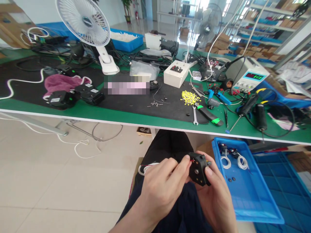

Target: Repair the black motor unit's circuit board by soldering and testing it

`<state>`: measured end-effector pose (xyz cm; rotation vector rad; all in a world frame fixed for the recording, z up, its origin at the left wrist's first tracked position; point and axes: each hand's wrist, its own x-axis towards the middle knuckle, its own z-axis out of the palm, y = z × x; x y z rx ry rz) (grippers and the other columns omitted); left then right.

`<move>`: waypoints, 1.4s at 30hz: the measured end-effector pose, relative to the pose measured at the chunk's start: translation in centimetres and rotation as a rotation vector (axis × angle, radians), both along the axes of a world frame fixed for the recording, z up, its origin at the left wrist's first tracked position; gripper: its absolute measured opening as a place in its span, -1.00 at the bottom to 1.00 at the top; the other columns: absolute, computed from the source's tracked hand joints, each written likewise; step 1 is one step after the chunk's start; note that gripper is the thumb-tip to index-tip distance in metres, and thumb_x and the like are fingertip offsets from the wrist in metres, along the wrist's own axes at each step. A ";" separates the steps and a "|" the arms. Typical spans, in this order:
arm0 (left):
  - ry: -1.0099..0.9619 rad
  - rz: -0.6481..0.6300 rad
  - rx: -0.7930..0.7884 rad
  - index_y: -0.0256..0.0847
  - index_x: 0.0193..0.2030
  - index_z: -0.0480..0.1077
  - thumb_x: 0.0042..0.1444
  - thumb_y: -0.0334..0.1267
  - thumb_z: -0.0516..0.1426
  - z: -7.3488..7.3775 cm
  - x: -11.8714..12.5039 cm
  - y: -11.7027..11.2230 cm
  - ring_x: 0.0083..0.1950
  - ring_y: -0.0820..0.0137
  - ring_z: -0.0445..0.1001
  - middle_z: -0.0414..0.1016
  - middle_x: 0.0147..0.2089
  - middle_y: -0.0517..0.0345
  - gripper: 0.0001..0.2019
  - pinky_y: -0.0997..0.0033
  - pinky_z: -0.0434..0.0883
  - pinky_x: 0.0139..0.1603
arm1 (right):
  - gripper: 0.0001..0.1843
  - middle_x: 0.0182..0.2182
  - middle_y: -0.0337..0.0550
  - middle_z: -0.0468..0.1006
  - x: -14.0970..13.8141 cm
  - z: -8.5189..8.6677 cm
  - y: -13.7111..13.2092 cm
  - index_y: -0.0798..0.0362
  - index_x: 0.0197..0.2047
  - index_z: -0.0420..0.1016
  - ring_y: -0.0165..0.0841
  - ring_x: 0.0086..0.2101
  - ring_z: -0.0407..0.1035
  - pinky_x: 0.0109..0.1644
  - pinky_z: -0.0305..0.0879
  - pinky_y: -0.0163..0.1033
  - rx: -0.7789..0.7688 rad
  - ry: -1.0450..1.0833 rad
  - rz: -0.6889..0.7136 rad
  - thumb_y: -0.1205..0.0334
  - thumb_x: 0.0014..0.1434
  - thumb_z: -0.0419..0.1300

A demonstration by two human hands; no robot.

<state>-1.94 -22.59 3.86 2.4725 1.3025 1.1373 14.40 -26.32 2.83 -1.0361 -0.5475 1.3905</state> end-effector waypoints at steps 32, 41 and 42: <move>-0.899 -0.301 -1.167 -0.10 0.08 0.43 0.41 -0.13 0.18 -1.3 -0.8 0.5 -0.13 0.41 0.54 0.60 -0.18 0.15 -0.81 0.45 0.42 -0.09 | -0.43 0.17 -0.07 0.44 -0.5 2.0 -0.4 -0.19 0.26 0.39 -0.15 0.07 0.47 0.19 0.50 -0.05 0.213 -0.915 -0.093 0.18 0.21 0.41; -0.878 -0.238 -1.087 -0.18 -0.05 0.50 0.37 -0.17 0.23 -1.6 -0.6 0.5 -0.25 0.46 0.50 0.63 -0.21 0.14 -0.85 0.50 0.44 -0.20 | -0.42 0.18 -0.09 0.47 0.5 1.0 -0.4 -0.16 0.28 0.38 -0.20 0.09 0.50 0.19 0.52 -0.16 0.202 -0.905 0.007 0.16 0.24 0.41; -0.872 -0.237 -1.081 -0.17 -0.04 0.51 0.36 -0.17 0.24 -1.7 -0.5 0.3 -0.25 0.46 0.51 0.64 -0.20 0.15 -0.85 0.50 0.45 -0.20 | -0.43 0.17 -0.10 0.50 0.6 0.9 -0.4 -0.15 0.28 0.38 -0.23 0.08 0.51 0.17 0.53 -0.21 0.190 -0.885 0.019 0.16 0.25 0.41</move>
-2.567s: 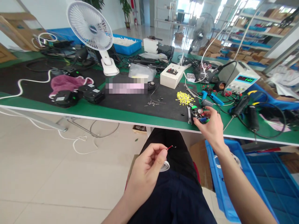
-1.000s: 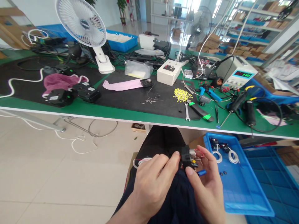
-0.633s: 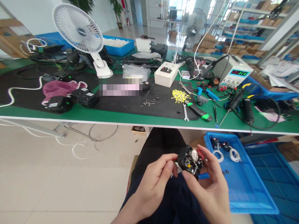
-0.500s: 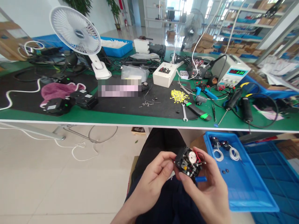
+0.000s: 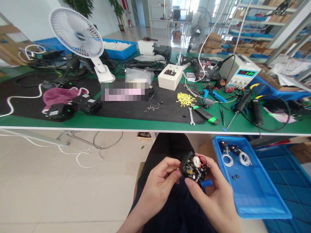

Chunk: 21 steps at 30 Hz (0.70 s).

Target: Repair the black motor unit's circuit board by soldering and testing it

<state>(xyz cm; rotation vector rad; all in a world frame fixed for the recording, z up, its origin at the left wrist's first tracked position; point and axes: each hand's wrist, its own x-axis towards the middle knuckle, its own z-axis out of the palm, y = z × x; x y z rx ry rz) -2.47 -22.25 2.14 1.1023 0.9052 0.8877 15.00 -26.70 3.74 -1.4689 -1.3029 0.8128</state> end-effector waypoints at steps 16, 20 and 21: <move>-0.006 0.122 -0.008 -0.16 -0.23 0.66 0.09 -0.36 0.42 1.6 0.0 0.1 -0.36 0.49 0.62 0.69 -0.32 0.19 -0.89 0.61 0.53 -0.29 | -0.51 0.15 -0.20 0.57 1.4 -0.8 -0.2 -0.16 0.24 0.45 -0.36 0.09 0.50 0.17 0.44 -0.44 -0.087 0.206 0.023 0.09 0.29 0.40; -0.030 0.185 0.088 -0.16 -0.26 0.67 0.08 -0.40 0.43 1.8 0.4 0.2 -0.27 0.47 0.63 0.66 -0.24 0.19 -0.89 0.61 0.54 -0.27 | -0.50 0.18 -0.16 0.55 2.0 -1.3 0.0 -0.15 0.28 0.42 -0.33 0.13 0.48 0.16 0.44 -0.43 -0.099 0.192 0.147 0.12 0.31 0.38; -0.080 0.195 0.053 -0.16 -0.24 0.65 0.06 -0.42 0.43 1.7 0.5 0.2 -0.28 0.47 0.64 0.64 -0.23 0.21 -0.85 0.59 0.55 -0.26 | -0.50 0.16 -0.17 0.55 2.1 -1.3 0.1 -0.15 0.28 0.41 -0.33 0.12 0.48 0.15 0.44 -0.44 -0.103 0.179 0.160 0.12 0.31 0.38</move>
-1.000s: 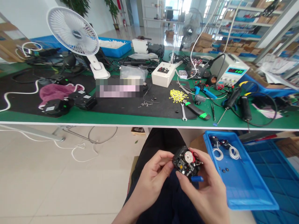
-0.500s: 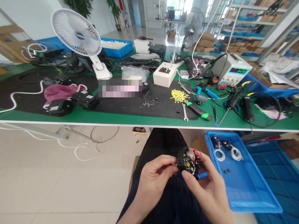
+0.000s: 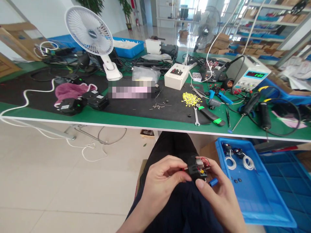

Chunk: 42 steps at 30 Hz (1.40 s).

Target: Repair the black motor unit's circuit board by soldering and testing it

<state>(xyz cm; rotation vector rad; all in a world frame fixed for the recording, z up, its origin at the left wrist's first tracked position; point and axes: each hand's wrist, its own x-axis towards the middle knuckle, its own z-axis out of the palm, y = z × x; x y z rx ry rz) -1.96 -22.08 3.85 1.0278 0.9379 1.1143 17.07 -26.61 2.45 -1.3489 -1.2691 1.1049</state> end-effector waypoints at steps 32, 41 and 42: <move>0.506 0.048 0.271 -0.07 -0.06 0.58 0.33 -0.32 0.24 -0.6 -0.8 -1.8 -0.22 0.40 0.73 0.74 -0.18 0.25 -0.89 0.53 0.61 -0.15 | -0.61 -0.06 -0.18 0.55 -1.9 2.3 0.1 -0.04 0.08 0.38 -0.31 -0.04 0.44 0.03 0.42 -0.36 -0.051 -0.096 -0.094 0.05 0.28 0.36; 0.541 0.106 0.667 -0.07 0.08 0.55 0.29 -0.49 0.24 -2.0 -0.9 -1.3 0.04 0.34 0.67 0.72 -0.02 0.18 -0.70 0.27 0.44 0.34 | -0.62 -0.14 -0.26 0.48 -1.8 4.1 0.2 -0.07 0.04 0.35 -0.41 -0.20 0.45 -0.11 0.41 -0.41 0.137 -0.297 -0.039 0.20 0.22 0.36; 0.525 0.059 0.683 -0.08 0.07 0.55 0.30 -0.47 0.24 -2.0 -1.1 -1.1 0.05 0.33 0.67 0.72 -0.02 0.17 -0.72 0.19 0.37 0.41 | -0.61 -0.13 -0.26 0.48 -1.8 4.2 0.2 -0.08 0.05 0.35 -0.40 -0.19 0.46 -0.12 0.42 -0.41 0.166 -0.302 -0.039 0.21 0.21 0.37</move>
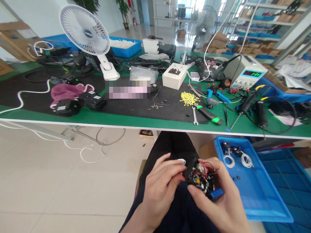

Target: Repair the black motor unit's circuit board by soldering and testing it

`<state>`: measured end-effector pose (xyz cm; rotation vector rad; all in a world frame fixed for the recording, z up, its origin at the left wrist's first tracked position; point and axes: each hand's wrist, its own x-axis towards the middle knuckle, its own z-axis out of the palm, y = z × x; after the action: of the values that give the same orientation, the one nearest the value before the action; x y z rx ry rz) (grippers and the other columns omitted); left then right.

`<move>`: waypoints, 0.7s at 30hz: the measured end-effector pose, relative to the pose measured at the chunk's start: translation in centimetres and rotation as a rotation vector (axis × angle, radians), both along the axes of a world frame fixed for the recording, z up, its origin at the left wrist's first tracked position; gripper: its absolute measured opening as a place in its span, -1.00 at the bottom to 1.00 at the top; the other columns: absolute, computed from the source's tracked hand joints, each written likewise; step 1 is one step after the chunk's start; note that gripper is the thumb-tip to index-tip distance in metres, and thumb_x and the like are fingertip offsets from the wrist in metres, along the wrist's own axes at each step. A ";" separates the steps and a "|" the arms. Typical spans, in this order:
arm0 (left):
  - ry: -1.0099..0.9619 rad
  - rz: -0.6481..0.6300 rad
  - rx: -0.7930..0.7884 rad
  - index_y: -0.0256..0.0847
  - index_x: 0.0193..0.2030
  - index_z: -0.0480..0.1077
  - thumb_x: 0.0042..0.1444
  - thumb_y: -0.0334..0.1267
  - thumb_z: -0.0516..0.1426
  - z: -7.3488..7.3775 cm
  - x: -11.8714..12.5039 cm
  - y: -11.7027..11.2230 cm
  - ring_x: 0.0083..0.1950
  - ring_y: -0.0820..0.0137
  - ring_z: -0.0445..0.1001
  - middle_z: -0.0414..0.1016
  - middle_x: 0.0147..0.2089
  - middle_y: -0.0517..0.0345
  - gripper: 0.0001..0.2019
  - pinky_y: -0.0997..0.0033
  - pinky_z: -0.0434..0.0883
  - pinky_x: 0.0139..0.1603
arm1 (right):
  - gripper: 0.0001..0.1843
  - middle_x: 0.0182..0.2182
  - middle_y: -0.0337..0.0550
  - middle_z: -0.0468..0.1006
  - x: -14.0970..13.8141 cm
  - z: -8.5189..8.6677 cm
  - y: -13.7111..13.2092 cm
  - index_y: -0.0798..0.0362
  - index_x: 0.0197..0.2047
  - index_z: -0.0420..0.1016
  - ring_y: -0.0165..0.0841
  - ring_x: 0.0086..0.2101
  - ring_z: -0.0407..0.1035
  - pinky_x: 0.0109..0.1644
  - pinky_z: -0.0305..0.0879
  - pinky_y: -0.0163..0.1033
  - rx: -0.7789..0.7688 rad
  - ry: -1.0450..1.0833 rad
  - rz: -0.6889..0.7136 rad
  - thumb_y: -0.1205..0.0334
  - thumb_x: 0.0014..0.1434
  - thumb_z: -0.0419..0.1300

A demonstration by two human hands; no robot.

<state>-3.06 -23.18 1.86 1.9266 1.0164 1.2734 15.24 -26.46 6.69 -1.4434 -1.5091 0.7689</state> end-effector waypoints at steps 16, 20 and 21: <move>0.049 -0.001 0.088 -0.14 0.08 0.55 0.26 -0.56 0.19 1.3 0.4 -0.1 -0.07 0.28 0.67 0.72 -0.07 0.06 -0.67 0.17 0.49 0.20 | -0.63 -0.14 -0.21 0.50 0.4 -0.1 -0.2 -0.06 0.06 0.35 -0.37 -0.21 0.49 -0.13 0.46 -0.37 0.006 -0.057 -0.043 0.21 0.23 0.35; 0.155 0.103 0.224 -0.16 0.17 0.52 0.18 -0.62 0.23 1.0 0.8 -1.0 -0.02 0.23 0.68 0.72 0.00 0.01 -0.54 0.15 0.48 0.18 | -0.63 -0.13 -0.22 0.51 0.6 -0.1 -0.3 -0.06 0.07 0.36 -0.38 -0.22 0.49 -0.12 0.46 -0.39 -0.001 -0.041 -0.034 0.20 0.24 0.35; 0.127 0.093 0.207 -0.16 0.15 0.53 0.17 -0.62 0.24 1.2 0.9 -1.0 -0.03 0.24 0.69 0.73 -0.01 0.02 -0.55 0.16 0.49 0.18 | -0.61 -0.12 -0.22 0.51 0.7 0.0 -0.3 -0.06 0.07 0.36 -0.37 -0.19 0.49 -0.11 0.45 -0.39 0.006 -0.038 -0.022 0.20 0.23 0.36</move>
<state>-2.19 -24.20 3.08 2.1624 1.0849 1.3680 15.98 -26.76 6.68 -1.4753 -1.5203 0.7265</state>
